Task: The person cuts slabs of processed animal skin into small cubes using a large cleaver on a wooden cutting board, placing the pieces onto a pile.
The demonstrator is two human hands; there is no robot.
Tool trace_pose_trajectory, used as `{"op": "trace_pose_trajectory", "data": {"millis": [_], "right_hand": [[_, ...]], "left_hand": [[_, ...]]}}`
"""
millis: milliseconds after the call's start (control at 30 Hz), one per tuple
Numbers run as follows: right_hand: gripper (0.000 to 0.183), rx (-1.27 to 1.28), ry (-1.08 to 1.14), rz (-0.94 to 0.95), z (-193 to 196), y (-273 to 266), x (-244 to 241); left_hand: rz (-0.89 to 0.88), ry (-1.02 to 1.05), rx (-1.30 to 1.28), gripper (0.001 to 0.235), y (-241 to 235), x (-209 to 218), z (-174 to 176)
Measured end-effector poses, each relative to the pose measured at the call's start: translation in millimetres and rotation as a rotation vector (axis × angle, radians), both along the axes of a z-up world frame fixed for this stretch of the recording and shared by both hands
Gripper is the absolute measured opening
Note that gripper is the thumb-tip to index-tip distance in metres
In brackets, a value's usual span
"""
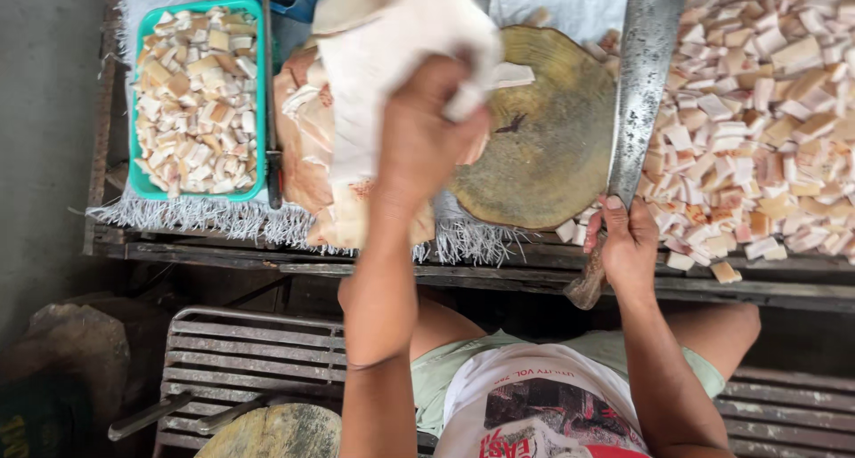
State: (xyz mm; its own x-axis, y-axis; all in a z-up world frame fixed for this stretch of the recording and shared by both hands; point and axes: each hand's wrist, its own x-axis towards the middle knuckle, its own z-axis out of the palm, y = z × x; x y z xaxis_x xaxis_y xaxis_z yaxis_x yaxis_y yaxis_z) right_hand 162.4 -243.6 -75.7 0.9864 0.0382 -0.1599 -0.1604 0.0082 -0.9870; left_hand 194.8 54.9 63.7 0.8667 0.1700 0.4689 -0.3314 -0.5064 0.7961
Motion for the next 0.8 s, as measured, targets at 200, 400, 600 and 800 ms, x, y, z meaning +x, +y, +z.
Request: {"op": "trace_pose_trajectory", "data": {"millis": [200,400,600,800], "right_hand": [[0.028,-0.367,-0.193,-0.023,-9,-62,-31],[0.024,-0.645,0.056,0.029,-17,-84,-55],[0.043,-0.627,-0.014,0.156,-16,-77,-76],[0.036,-0.881,-0.118,0.238,-29,-71,-75]], "left_hand": [[-0.067,0.269,0.527,0.044,-131,-20,-132],[0.47,0.43,0.431,0.095,-104,-41,-197],[0.336,0.725,-0.233,0.07,-97,-38,-207],[0.483,0.485,-0.792,0.045,-146,-56,-252]]}}
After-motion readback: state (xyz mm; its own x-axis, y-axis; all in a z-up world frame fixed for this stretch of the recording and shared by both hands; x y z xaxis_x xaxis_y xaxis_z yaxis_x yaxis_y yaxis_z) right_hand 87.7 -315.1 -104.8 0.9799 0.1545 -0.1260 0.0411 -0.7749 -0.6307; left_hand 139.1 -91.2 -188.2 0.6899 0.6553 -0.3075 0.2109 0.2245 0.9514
